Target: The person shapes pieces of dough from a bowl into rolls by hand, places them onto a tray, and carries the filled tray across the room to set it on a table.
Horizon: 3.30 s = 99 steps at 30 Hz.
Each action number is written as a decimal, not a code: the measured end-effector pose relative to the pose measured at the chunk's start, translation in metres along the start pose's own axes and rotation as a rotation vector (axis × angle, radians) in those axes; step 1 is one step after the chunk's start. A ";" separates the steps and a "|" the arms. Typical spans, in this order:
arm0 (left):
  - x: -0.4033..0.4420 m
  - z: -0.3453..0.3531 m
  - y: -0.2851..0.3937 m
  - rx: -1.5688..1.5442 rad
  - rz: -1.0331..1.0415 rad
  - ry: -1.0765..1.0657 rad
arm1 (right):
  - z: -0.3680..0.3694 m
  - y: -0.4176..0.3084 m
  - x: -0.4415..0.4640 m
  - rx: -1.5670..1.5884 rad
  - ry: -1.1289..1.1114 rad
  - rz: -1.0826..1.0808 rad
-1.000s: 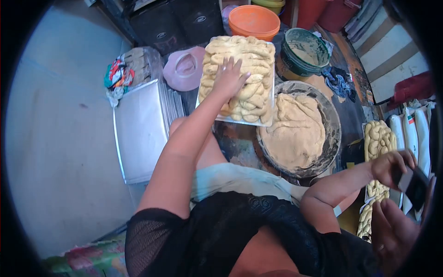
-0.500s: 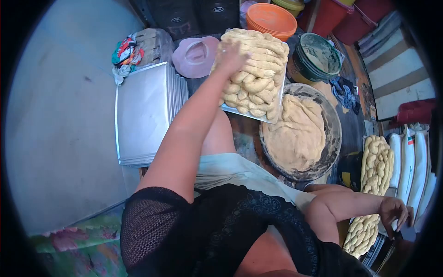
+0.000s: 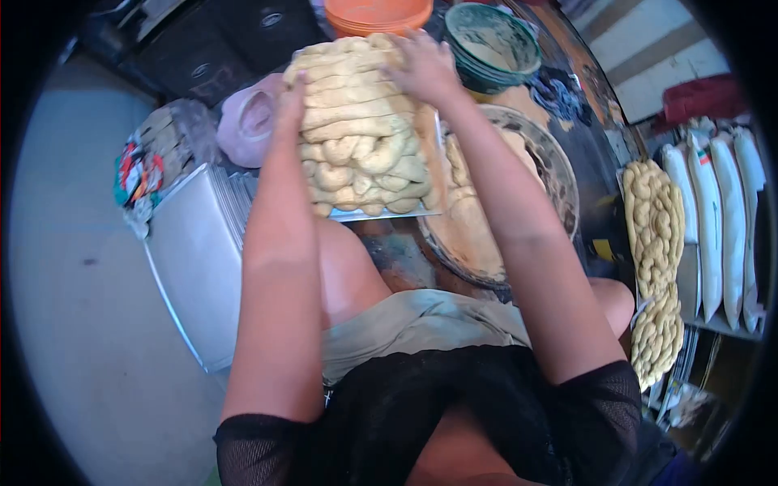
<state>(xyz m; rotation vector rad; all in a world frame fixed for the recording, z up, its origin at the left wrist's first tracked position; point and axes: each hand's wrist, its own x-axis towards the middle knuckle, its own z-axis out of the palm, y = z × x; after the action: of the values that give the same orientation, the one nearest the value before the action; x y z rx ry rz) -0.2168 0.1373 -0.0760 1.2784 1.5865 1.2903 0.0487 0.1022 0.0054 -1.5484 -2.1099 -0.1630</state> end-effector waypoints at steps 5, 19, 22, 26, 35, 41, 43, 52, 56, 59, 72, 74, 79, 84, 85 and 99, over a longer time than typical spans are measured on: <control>0.000 0.005 0.016 0.152 0.017 -0.120 | 0.048 0.003 -0.025 0.424 -0.118 0.307; -0.058 0.005 0.138 0.694 0.509 0.083 | 0.080 0.209 -0.355 0.228 -0.544 1.005; -0.127 0.023 0.174 0.609 0.540 -0.116 | 0.075 0.160 -0.453 -0.143 -0.555 1.226; -0.193 0.045 0.185 0.753 0.655 -0.332 | 0.079 0.137 -0.455 0.082 -1.042 1.319; -0.225 0.086 0.147 0.737 0.657 -0.937 | 0.114 0.132 -0.463 0.001 -0.925 1.227; -0.215 0.091 0.144 0.593 0.583 -1.096 | 0.126 0.173 -0.490 0.220 -0.876 1.093; -0.212 0.089 0.135 0.622 0.571 -1.105 | 0.117 0.208 -0.491 0.382 -1.064 1.059; -0.203 0.096 0.145 0.603 0.453 -1.180 | 0.063 0.320 -0.349 0.651 -0.841 0.900; -0.201 0.104 0.136 0.608 0.433 -1.187 | 0.116 0.350 -0.320 0.146 -0.469 0.542; -0.198 0.108 0.132 0.653 0.441 -1.181 | 0.118 0.280 -0.319 -0.104 -0.651 0.571; -0.207 0.114 0.124 0.699 0.460 -1.235 | 0.062 0.198 -0.345 0.636 -0.796 0.714; -0.213 0.124 0.115 0.541 0.527 -1.130 | 0.022 0.182 -0.288 0.604 -0.787 0.526; -0.248 0.199 0.094 0.082 0.402 -0.820 | -0.112 0.117 -0.177 0.414 -0.793 0.199; -0.265 0.236 0.074 0.243 0.167 -0.756 | -0.226 0.122 -0.147 0.610 -0.409 0.378; -0.269 0.235 0.056 0.296 0.178 -0.803 | -0.237 0.119 -0.157 0.805 -0.066 0.586; -0.183 0.077 0.172 0.556 -0.037 -1.324 | -0.183 0.133 -0.142 0.871 -0.618 0.578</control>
<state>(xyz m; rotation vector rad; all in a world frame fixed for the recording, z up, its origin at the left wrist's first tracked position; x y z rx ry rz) -0.0551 -0.0173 0.0611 1.8104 0.9144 -0.2072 0.2624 -0.0452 0.0702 -1.6252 -1.5995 1.3834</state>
